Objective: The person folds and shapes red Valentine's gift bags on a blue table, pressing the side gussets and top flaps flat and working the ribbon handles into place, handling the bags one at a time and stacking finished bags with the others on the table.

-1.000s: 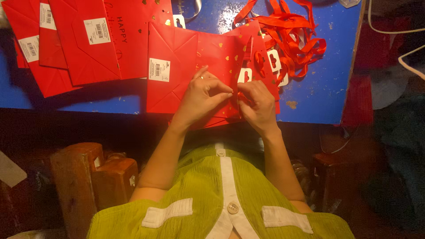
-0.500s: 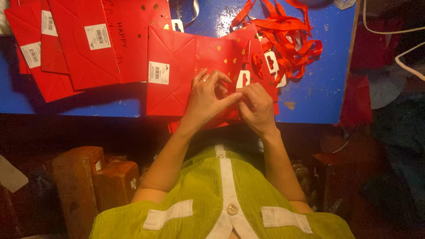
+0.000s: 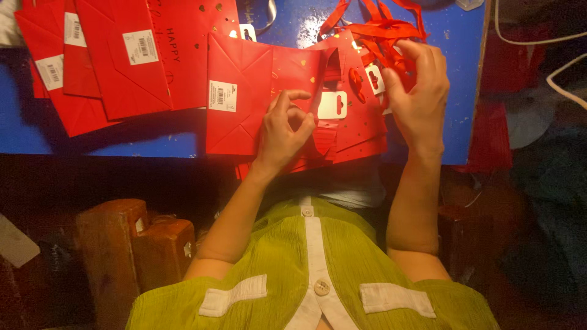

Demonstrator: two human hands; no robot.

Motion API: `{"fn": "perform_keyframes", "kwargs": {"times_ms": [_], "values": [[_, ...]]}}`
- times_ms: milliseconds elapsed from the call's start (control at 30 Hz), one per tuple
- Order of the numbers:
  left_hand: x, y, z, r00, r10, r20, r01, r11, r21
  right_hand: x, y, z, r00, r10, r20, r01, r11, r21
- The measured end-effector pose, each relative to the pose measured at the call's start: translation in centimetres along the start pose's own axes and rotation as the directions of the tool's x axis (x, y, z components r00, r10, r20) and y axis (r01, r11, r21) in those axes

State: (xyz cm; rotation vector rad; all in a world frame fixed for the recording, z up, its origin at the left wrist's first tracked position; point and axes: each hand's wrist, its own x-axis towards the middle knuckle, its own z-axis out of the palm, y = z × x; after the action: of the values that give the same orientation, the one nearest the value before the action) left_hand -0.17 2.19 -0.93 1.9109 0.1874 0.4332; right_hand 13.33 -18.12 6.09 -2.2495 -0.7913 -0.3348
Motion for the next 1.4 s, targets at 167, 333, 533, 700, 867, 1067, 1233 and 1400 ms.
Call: {"fn": "perform_keyframes", "kwargs": {"times_ms": [167, 333, 533, 700, 867, 1067, 1233, 1400], "values": [[-0.8, 0.7, -0.6, 0.986, -0.168, -0.019, 0.161, 0.964, -0.212, -3.9, -2.0, 1.6, 0.989, 0.142, 0.026, -0.145, 0.976, 0.161], [-0.5, 2.0, -0.4, 0.997, -0.069, -0.016, 0.059, 0.929, -0.366, -8.0, -4.6, 4.2, 0.924, 0.187, 0.334, -0.377, 0.598, 0.707], [-0.3, 4.5, -0.8, 0.984, 0.167, -0.065, -0.173, 0.98, -0.104, -6.6, -4.7, 3.3, 0.819, 0.337, 0.465, -0.574, 0.513, 0.638], [-1.8, 6.4, -3.5, 0.918, 0.345, -0.197, -0.349, 0.937, 0.018, -5.1, -5.2, 1.0, 0.892, 0.318, 0.32, -0.442, 0.473, 0.762], [-2.3, 8.0, -4.5, 0.852, 0.464, -0.241, -0.446, 0.886, 0.13, -1.8, -6.8, 5.4, 0.885, 0.328, 0.33, -0.43, 0.303, 0.851], [-3.2, 8.1, -5.6, 0.843, 0.466, -0.269, -0.442, 0.885, 0.148, -0.2, -8.0, 11.1, 0.876, 0.063, 0.479, -0.481, 0.015, 0.877], [-2.7, 6.0, -4.4, 0.922, 0.295, -0.25, -0.275, 0.955, 0.114, -2.7, -6.1, 10.5, 0.914, 0.061, 0.4, -0.368, 0.539, 0.758], [-0.7, 3.9, -0.3, 0.976, 0.214, -0.025, -0.211, 0.973, 0.096, -5.5, -3.6, 6.0, 0.987, 0.082, 0.135, -0.113, 0.963, 0.246]]}}
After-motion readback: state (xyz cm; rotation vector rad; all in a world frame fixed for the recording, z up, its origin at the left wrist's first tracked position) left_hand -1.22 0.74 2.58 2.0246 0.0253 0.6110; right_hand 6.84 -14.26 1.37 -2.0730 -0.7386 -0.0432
